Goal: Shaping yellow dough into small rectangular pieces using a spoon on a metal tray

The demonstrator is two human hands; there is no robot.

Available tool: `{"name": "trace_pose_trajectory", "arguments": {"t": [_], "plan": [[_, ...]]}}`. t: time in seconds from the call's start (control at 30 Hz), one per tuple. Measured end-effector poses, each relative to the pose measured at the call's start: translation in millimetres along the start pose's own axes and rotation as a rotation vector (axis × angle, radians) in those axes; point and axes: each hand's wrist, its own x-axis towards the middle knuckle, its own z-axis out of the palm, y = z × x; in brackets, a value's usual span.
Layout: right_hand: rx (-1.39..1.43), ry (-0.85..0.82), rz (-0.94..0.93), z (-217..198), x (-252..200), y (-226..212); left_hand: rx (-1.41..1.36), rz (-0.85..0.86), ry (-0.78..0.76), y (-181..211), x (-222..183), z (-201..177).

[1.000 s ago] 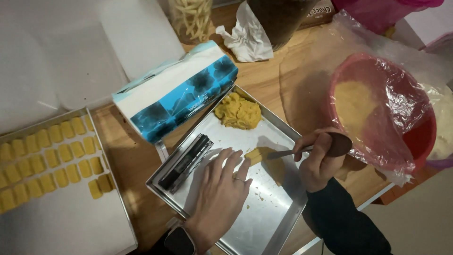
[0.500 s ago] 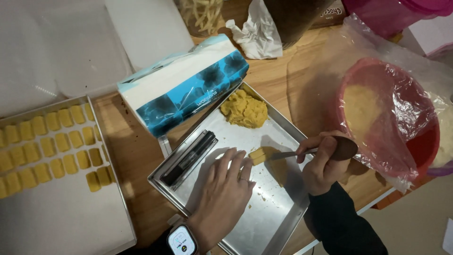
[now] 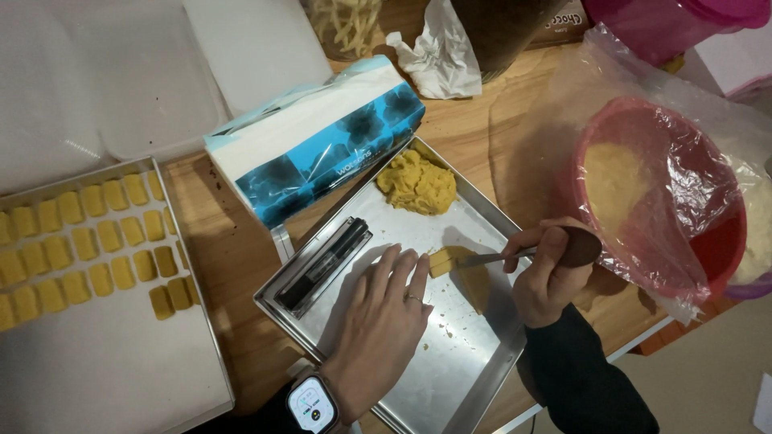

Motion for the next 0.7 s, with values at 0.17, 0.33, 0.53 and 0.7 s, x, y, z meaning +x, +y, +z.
{"name": "trace_pose_trajectory", "arguments": {"t": [0.17,0.33,0.53,0.7], "plan": [[-0.001,-0.020,-0.016,-0.1,1.3,-0.5,0.013,0.011,0.069,-0.3,-1.8,0.6],[-0.024,-0.025,-0.050,-0.3,0.7,-0.2,-0.002,0.004,0.066,-0.2,-1.3,0.5],[-0.025,-0.013,0.031,-0.1,-1.5,0.0,0.035,0.010,0.080,-0.1,-1.5,-0.7],[-0.038,-0.010,0.041,0.4,-1.7,0.8,0.023,0.002,0.054,-1.1,-1.6,3.4]]}}
